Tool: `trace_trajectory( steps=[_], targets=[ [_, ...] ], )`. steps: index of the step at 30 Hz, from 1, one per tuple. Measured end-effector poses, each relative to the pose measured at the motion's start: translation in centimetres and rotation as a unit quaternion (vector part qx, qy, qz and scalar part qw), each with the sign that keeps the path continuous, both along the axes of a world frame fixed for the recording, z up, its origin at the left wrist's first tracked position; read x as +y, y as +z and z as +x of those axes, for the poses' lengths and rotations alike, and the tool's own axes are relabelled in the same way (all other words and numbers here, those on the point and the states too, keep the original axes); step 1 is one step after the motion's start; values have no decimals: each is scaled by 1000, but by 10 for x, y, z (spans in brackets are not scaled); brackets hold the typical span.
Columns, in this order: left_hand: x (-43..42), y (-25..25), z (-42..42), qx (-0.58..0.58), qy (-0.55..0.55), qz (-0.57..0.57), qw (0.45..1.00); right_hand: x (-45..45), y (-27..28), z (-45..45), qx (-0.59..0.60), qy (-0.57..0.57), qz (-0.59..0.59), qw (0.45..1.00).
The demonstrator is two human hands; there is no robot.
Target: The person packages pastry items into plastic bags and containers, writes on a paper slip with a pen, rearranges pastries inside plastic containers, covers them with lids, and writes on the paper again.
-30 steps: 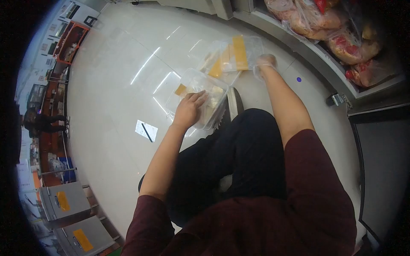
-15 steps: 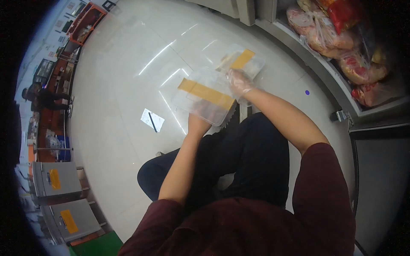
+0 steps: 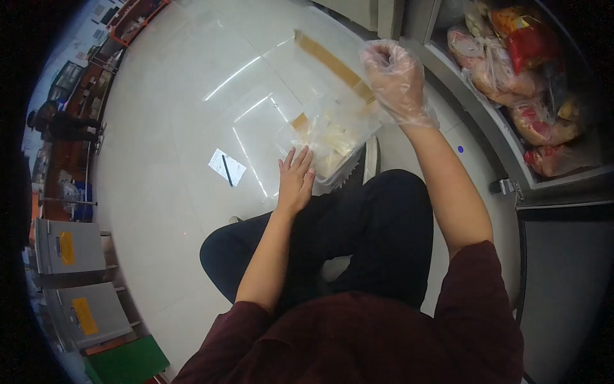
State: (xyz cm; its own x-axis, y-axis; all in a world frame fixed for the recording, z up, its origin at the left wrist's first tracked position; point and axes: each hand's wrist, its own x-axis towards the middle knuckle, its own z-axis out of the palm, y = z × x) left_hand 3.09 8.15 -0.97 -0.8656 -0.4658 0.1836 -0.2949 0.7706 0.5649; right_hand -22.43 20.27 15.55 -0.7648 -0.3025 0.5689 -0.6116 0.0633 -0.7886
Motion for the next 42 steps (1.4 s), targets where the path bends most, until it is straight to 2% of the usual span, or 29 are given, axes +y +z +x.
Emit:
trace_trajectory(
  steps=[3, 5, 7, 9, 11, 14, 17, 18, 21, 23, 25, 28, 30, 31, 34, 37, 40, 42],
  targets=[
    [1, -1, -3, -8, 7, -4, 1000, 0, -23, 17, 131, 58, 70, 987],
    [0, 1, -3, -12, 6, 12, 1000, -12, -76, 36, 257, 78, 113, 957],
    [-5, -5, -4, 17, -4, 42, 999, -14, -124, 64, 192, 193, 188, 944],
    [-10, -20, 1, 78, 17, 105, 991, -13, -102, 100, 128, 246, 337, 900],
    [-16, -31, 2, 177, 62, 196, 962, -18, -103, 110, 127, 301, 395, 859],
    [-16, -19, 5, 114, 183, -33, 976, -25, -121, 111, 145, 338, 450, 814],
    [-11, -2, -7, 167, 256, 204, 930, -28, -114, 112, 130, 357, 453, 806],
    [-13, -7, -10, 184, 268, 253, 911, -28, -106, 113, 118, 363, 447, 809],
    [-20, -19, -17, 221, 294, 378, 850, -32, -82, 106, 106, 411, 499, 755],
    [-21, -5, -20, 229, 303, 435, 816, -35, -110, 85, 120, 348, 309, 877],
    [-26, -5, -19, 236, 304, 448, 807, -42, -86, 58, 104, 180, 318, 925],
    [-24, -2, -15, 233, 310, 468, 794, -41, -118, 15, 59, 93, 455, 884],
    [-24, 0, -16, 230, 310, 482, 787, -39, -168, 0, 52, 106, 397, 910],
    [-24, -1, -17, 229, 310, 490, 782, -40, -176, -2, 48, 112, 368, 922],
    [-24, -4, -17, 222, 312, 515, 767, -53, -176, -19, 11, 148, 432, 890],
    [-26, 0, -17, 195, 307, 527, 768, -63, -174, -30, -15, 99, 467, 879],
    [-27, -1, -17, 183, 301, 537, 766, -74, -178, -38, 18, 97, 459, 883],
    [-29, -3, -18, 187, 300, 551, 756, -77, -178, -41, -1, 132, 430, 893]
  ],
)
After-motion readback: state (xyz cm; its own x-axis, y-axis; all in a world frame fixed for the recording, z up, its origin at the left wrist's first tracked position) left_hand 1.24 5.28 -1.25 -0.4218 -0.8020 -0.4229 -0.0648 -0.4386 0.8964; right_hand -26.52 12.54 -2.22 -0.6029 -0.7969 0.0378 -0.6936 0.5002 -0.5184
